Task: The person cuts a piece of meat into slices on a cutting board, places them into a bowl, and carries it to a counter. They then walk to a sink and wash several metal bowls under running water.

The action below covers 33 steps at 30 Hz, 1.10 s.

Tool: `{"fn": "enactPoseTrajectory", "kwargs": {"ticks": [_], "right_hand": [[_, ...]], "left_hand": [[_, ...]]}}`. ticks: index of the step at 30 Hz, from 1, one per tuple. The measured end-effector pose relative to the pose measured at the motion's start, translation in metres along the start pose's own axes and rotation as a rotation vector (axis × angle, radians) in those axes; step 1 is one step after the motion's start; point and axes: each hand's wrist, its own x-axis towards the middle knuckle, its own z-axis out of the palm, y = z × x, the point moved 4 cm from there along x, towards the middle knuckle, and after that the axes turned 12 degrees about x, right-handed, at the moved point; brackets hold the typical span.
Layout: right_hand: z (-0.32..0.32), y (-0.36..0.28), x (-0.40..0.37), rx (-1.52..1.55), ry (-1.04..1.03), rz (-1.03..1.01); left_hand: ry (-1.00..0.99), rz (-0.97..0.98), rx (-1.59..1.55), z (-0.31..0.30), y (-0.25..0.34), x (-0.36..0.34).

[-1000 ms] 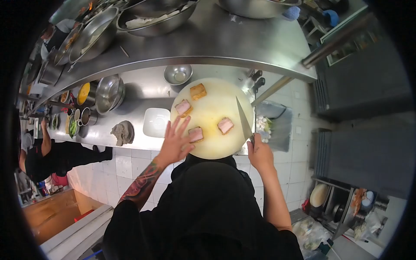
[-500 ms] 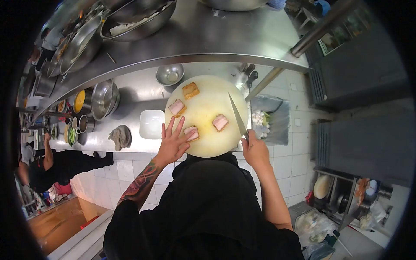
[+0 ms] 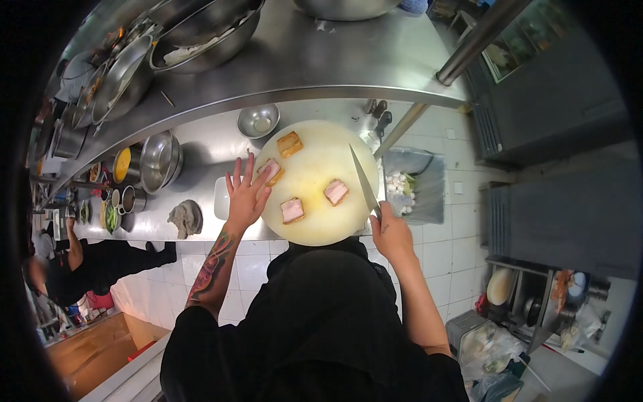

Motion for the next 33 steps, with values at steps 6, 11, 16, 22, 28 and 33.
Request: {"fn": "enactPoseTrajectory", "kwargs": {"ticks": [6, 11, 16, 22, 28, 33], "right_hand": [[0.003, 0.008, 0.000, -0.017, -0.002, 0.011], [-0.001, 0.006, -0.001, 0.010, -0.002, 0.041], [-0.004, 0.012, 0.006, -0.003, -0.025, 0.039], [-0.005, 0.011, 0.005, -0.002, -0.023, 0.007], [-0.037, -0.030, -0.011, -0.034, -0.050, -0.074], [-0.053, -0.052, -0.026, -0.263, -0.224, -0.165]], "left_hand": [[0.056, -0.076, -0.110, 0.003, 0.002, 0.000], [0.185, -0.138, -0.765, -0.038, 0.010, 0.013], [-0.016, -0.172, -1.324, -0.089, 0.024, 0.054], [-0.038, -0.088, -0.780, -0.043, 0.073, 0.061], [0.039, 0.318, -0.595, -0.014, 0.142, 0.030], [0.023, 0.334, -0.626, -0.008, 0.148, 0.032]]}}
